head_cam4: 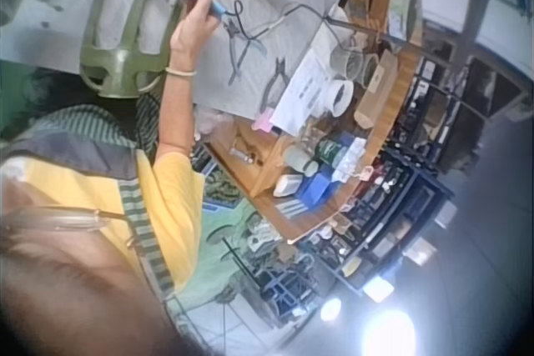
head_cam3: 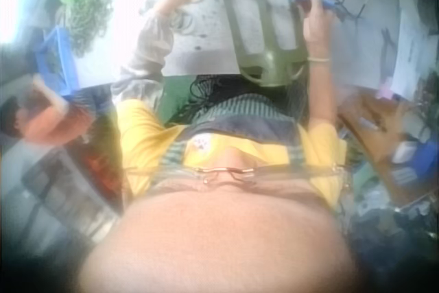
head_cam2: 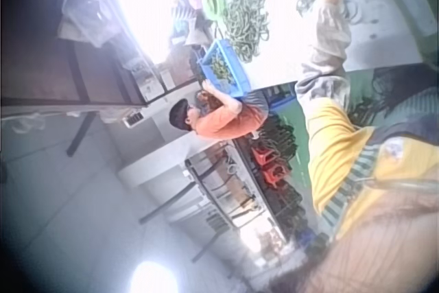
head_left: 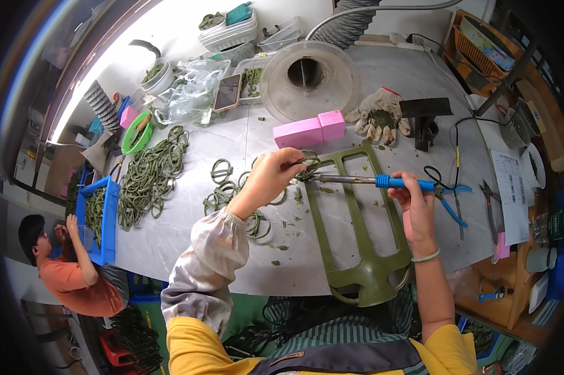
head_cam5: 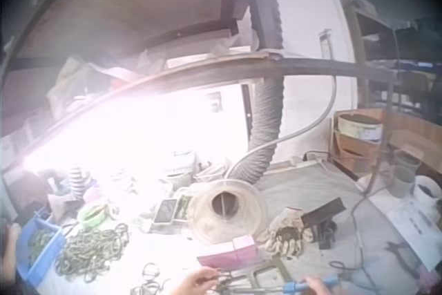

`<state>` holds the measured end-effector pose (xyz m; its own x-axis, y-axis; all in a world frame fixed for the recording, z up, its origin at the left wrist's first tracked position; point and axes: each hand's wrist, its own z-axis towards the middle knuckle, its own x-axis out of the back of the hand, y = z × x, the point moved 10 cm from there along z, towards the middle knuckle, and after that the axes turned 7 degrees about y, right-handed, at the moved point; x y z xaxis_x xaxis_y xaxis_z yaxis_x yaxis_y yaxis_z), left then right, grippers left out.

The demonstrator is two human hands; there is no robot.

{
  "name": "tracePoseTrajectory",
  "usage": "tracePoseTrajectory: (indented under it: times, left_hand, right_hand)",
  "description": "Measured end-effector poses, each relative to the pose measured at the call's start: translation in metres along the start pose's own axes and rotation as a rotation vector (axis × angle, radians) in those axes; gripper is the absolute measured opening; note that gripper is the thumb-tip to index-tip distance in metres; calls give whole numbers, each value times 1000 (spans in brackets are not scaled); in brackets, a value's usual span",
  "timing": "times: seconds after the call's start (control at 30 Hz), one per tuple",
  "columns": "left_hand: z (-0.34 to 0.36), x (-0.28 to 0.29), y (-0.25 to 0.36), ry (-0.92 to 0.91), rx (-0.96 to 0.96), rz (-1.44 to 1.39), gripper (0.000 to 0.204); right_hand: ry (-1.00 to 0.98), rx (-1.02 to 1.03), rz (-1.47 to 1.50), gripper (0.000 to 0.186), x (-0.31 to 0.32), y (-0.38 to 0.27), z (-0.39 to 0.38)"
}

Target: The person places a plastic frame on the table, then attaches plastic rings onto the frame one by one using a soldering iron.

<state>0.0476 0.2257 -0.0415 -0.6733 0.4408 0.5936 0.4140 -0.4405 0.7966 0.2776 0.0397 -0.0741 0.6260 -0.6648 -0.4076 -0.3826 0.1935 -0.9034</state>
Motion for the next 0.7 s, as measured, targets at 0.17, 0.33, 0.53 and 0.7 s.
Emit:
tracePoseTrajectory:
  times: [0.17,0.33,0.53,0.7]
  left_hand:
    - [-1,2,7,-3,-10,45,23]
    - [-1,1,4,-11,-6,30,24]
    - [0,-1,6,-18,-5,26,23]
    - [-1,1,3,-22,-16,58,24]
  right_hand:
    - [0,-5,4,21,1,1,0]
    - [-1,1,6,21,0,0,-1]
    - [-30,15,-42,21,2,-5,0]
    - [15,93,-123,20,12,-36,-6]
